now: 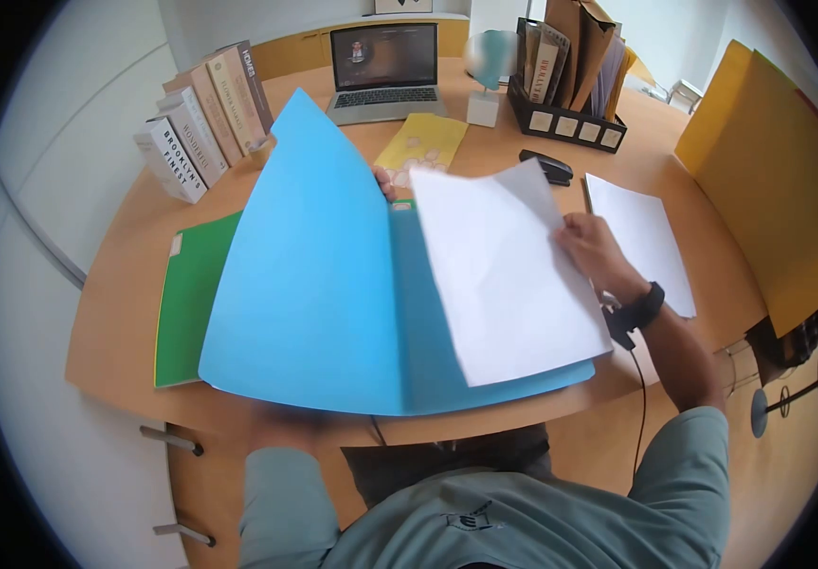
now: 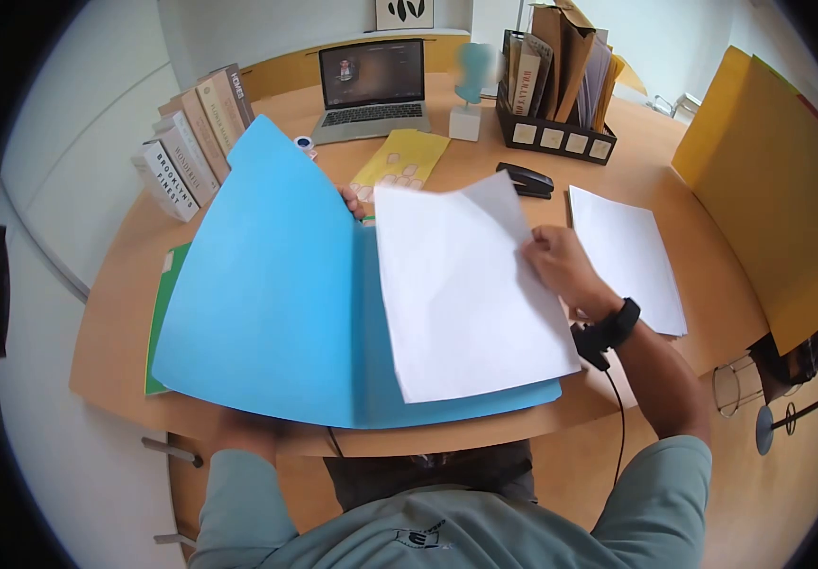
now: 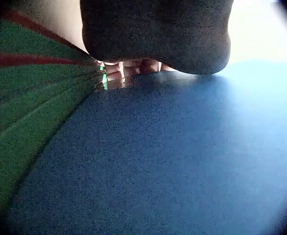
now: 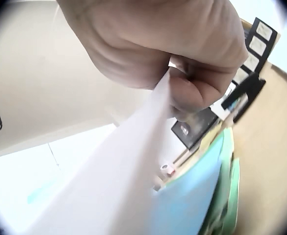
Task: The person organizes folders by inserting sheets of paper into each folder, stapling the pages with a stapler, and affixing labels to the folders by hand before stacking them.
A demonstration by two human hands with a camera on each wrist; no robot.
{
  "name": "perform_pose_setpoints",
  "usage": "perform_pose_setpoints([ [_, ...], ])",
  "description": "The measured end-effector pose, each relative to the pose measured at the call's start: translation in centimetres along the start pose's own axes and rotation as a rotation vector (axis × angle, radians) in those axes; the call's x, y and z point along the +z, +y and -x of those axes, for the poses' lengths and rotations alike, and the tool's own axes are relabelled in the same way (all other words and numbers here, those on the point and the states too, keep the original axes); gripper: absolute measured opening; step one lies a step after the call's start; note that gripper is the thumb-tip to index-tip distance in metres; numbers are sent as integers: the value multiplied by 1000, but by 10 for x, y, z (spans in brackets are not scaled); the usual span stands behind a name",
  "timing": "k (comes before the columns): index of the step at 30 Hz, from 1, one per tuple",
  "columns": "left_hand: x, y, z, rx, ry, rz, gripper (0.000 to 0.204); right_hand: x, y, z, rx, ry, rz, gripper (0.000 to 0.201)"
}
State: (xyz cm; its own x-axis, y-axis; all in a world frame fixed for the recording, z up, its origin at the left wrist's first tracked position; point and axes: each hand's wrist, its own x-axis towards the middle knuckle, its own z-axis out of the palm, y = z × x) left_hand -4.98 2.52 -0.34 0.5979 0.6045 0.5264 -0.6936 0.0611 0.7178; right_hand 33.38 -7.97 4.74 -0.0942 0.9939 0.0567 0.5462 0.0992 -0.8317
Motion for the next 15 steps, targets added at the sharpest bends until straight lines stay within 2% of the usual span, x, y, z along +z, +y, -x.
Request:
perform_pose_setpoints([
  [3, -5, 0, 1, 1, -10, 0, 29, 12, 7, 1, -38, -70, -2, 21],
  [9, -11, -3, 1, -10, -14, -4, 29, -7, -23, 7, 85, -261, 110, 21],
  [15, -10, -1, -4, -20, -20, -14, 29, -6, -24, 2, 90, -279, 52, 23],
])
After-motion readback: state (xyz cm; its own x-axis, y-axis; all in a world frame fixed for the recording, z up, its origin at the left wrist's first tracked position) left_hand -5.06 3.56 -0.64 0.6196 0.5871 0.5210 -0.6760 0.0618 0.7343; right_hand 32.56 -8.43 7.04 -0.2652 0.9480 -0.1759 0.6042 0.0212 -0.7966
